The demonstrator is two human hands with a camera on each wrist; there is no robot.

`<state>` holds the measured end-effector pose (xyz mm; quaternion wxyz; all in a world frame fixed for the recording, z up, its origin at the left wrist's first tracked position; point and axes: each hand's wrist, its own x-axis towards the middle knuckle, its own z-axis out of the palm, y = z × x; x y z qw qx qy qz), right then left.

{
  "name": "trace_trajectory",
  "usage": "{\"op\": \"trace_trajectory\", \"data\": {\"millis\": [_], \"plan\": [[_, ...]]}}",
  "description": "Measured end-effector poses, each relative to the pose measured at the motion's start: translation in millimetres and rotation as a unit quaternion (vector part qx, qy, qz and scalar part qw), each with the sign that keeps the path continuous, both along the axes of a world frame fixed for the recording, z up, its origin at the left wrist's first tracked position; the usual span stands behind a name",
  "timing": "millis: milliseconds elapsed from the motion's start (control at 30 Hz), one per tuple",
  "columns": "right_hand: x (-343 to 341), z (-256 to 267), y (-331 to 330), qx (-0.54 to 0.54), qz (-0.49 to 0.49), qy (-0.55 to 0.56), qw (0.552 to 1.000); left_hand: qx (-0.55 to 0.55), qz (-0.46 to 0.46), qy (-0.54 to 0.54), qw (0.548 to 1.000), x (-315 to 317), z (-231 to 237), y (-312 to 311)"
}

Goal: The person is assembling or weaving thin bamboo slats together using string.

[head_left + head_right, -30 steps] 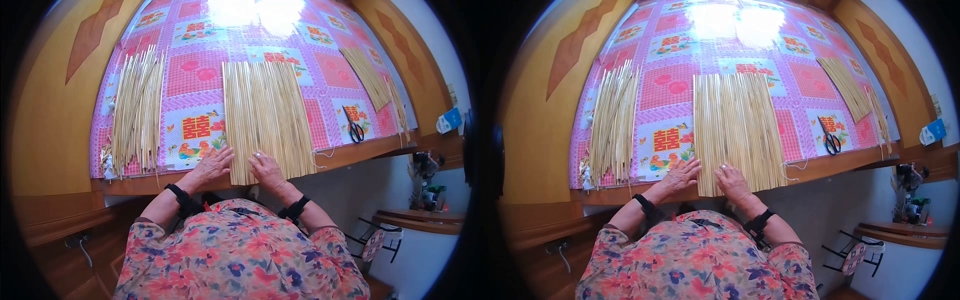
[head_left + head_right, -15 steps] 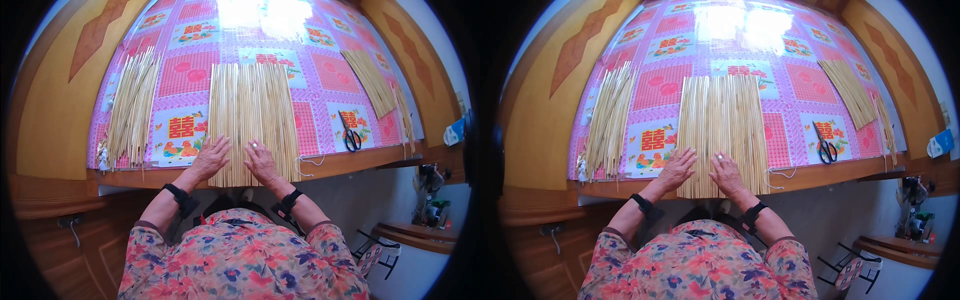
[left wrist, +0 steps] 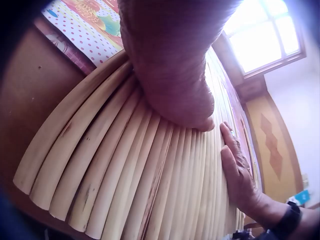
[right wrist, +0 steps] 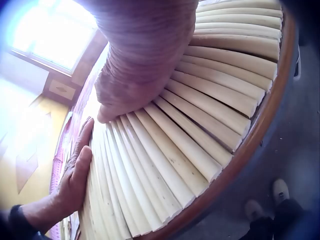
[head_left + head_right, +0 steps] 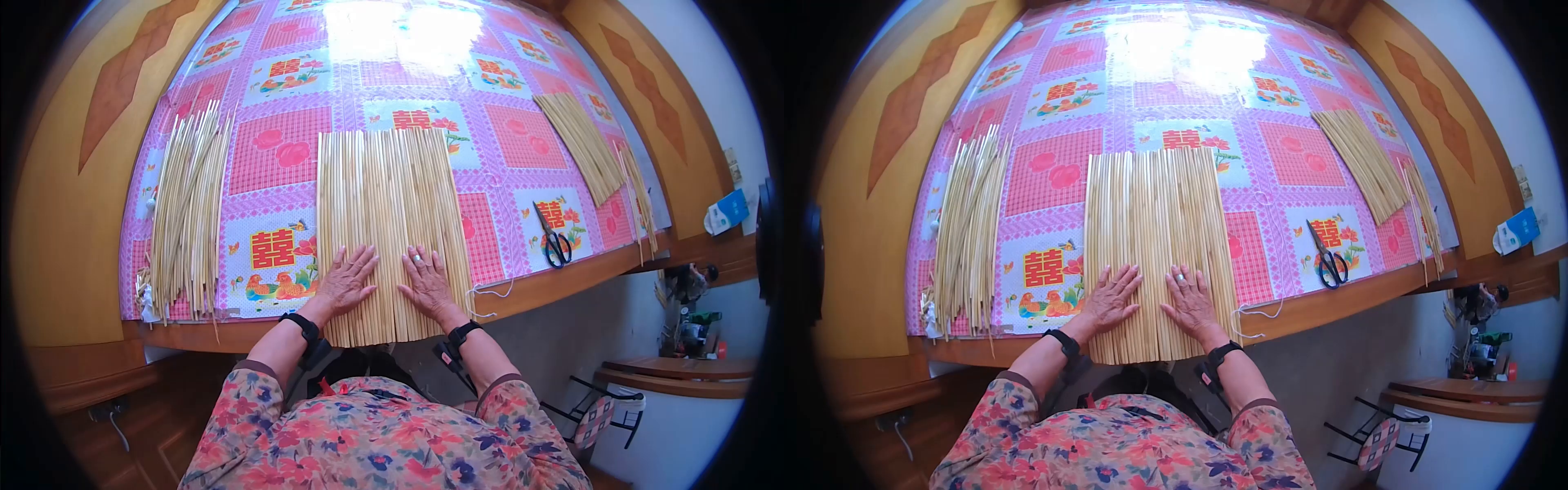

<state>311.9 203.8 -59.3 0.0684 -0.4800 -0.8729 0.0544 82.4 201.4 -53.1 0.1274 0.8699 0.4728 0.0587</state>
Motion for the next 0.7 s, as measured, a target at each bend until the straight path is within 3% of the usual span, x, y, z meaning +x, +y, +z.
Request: {"op": "trace_trajectory", "data": {"millis": [333, 533, 700], "plan": [[-1.1, 8.2, 6.4, -0.027, 0.001, 0.029, 0.999, -0.006, -0.001, -0.010, 1.000, -1.0, -1.5, -0.6], [-5.4, 12.5, 99.1, 0.069, -0.071, 0.044, 0.994, -0.018, 0.001, 0.013, 1.000, -1.0, -0.7, -0.9], [-5.8, -3.5, 133.7, 0.075, -0.085, 0.030, 0.993, -0.037, 0.001, 0.016, 0.999, -0.1, 6.3, -5.6]]}}
